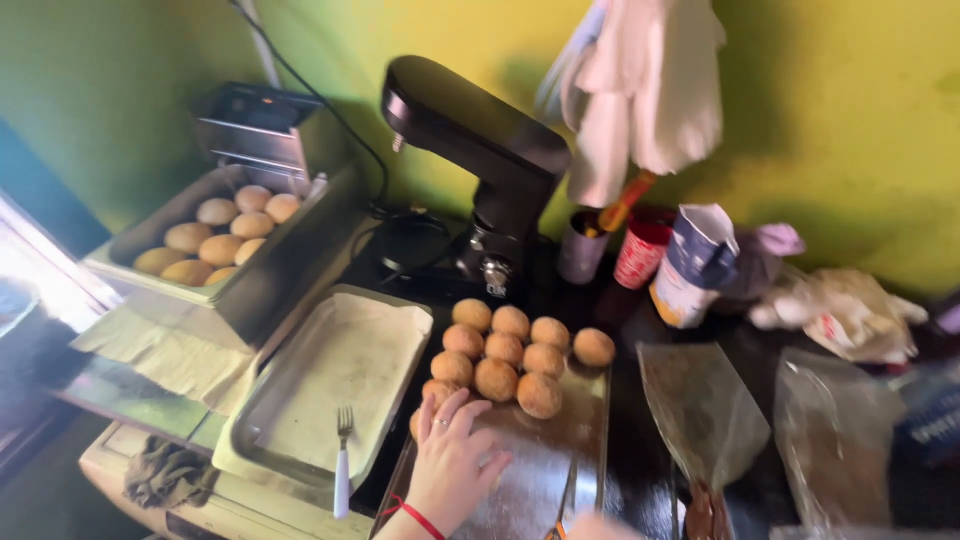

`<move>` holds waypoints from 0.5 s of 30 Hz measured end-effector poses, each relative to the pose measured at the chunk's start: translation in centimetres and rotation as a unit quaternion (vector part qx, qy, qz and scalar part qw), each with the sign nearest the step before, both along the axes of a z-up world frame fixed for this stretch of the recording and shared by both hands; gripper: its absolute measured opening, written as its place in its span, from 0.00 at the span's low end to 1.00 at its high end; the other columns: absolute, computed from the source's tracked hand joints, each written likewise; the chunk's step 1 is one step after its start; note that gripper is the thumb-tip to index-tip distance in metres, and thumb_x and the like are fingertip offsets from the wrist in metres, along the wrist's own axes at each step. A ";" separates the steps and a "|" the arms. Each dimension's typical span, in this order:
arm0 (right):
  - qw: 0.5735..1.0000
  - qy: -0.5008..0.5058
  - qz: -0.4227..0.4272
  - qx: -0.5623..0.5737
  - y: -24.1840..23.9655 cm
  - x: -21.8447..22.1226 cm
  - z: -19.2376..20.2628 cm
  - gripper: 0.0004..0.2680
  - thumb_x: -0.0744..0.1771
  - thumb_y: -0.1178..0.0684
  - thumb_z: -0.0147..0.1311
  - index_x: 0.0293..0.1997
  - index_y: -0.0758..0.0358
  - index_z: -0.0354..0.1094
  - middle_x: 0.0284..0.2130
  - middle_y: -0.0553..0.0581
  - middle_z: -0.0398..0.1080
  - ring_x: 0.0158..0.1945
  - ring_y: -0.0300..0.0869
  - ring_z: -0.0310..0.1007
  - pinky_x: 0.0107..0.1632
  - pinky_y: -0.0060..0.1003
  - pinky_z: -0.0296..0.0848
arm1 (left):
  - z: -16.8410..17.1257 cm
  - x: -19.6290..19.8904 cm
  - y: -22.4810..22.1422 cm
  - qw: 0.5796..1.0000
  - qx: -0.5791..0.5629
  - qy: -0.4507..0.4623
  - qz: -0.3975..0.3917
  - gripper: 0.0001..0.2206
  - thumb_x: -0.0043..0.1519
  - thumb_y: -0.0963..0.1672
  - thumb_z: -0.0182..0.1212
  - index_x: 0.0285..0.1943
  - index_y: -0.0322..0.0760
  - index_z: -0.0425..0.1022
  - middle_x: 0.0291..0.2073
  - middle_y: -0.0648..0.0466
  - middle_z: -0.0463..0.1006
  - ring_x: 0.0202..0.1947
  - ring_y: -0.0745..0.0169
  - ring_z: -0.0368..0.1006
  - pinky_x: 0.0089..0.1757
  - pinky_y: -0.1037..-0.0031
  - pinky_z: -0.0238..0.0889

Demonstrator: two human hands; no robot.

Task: Checking dough balls in a deep fryer using a fork and organizing them on a metal tray.

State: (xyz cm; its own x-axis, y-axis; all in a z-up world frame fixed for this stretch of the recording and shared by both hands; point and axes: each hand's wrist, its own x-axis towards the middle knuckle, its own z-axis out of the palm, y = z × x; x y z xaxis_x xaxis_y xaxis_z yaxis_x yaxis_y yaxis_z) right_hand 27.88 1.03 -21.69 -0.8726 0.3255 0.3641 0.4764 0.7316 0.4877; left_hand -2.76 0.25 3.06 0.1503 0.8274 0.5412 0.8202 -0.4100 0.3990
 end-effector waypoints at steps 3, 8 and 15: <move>0.997 -0.019 -0.067 0.034 2.9 -5.0 23.7 0.07 0.64 0.64 0.44 0.26 0.65 0.67 0.23 0.59 0.66 0.26 0.51 0.68 0.35 0.50 0.71 | -0.7 0.5 0.3 1.000 0.000 0.011 0.015 0.21 0.55 0.48 0.74 0.58 0.51 0.81 0.60 0.53 0.77 0.70 0.41 0.63 0.69 0.29 0.36; 0.844 0.368 -0.181 -0.345 3.8 -6.4 29.8 0.05 0.63 0.43 0.70 0.32 0.45 0.86 0.39 0.41 0.74 0.43 0.46 0.69 0.58 0.41 0.67 | -1.5 1.8 0.5 0.997 0.046 0.013 0.054 0.09 0.59 0.53 0.72 0.38 0.53 0.88 0.55 0.56 0.79 0.64 0.45 0.68 0.70 0.38 0.43; 0.864 0.279 -0.256 -0.331 4.7 -4.5 25.0 0.13 0.64 0.31 0.64 0.29 0.44 0.85 0.37 0.35 0.76 0.48 0.45 0.70 0.52 0.49 0.66 | -1.1 3.1 -0.3 0.996 0.011 0.011 0.087 0.09 0.62 0.51 0.69 0.42 0.48 0.85 0.57 0.55 0.80 0.68 0.38 0.66 0.71 0.34 0.41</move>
